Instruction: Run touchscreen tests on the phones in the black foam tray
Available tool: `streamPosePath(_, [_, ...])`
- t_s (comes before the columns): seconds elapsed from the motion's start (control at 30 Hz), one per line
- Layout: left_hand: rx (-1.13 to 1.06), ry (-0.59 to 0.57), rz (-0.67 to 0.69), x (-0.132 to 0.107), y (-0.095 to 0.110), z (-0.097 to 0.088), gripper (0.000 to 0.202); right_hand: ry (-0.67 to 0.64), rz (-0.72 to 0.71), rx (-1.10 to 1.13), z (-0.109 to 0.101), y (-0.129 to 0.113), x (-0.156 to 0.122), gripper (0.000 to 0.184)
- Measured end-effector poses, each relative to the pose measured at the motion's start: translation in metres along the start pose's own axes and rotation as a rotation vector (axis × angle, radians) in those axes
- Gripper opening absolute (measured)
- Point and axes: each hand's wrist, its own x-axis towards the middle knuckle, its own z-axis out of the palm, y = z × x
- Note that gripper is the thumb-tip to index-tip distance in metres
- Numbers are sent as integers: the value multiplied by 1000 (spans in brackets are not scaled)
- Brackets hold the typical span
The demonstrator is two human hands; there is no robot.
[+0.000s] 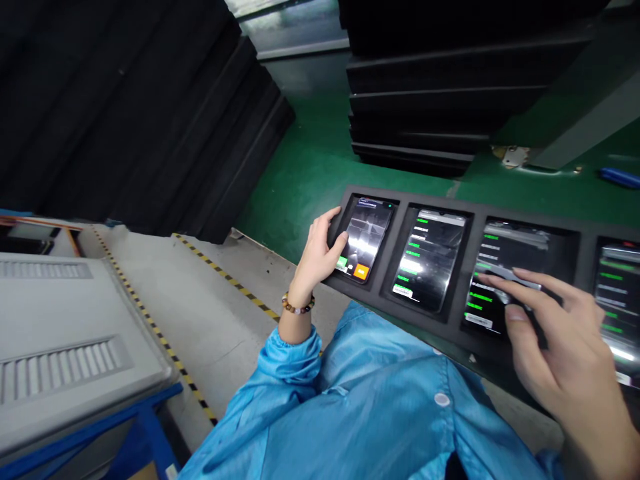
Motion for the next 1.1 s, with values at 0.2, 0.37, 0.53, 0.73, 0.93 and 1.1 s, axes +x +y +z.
streamPosePath(0.2, [-1,8,15,0,0,0,52,-6,20,5,0,2,-3,39])
streamPosePath(0.37, [1,-3,-6,-2,4,-2,61,-1,29,3,-1,0,-2,40])
streamPosePath(0.53, [23,-43,30,-4,10,-5,70,-5,27,2,-1,-1,-1,39])
streamPosePath(0.73, [84,-164,67,-7,19,-13,94,-4,11,-2,-2,-2,1,38])
streamPosePath(0.93, [70,-206,56,-9,20,-15,103,-6,25,5,-1,-1,-1,39])
streamPosePath(1.1, [-25,-155,97,-8,13,-13,81,-12,31,10,-1,0,-1,38])
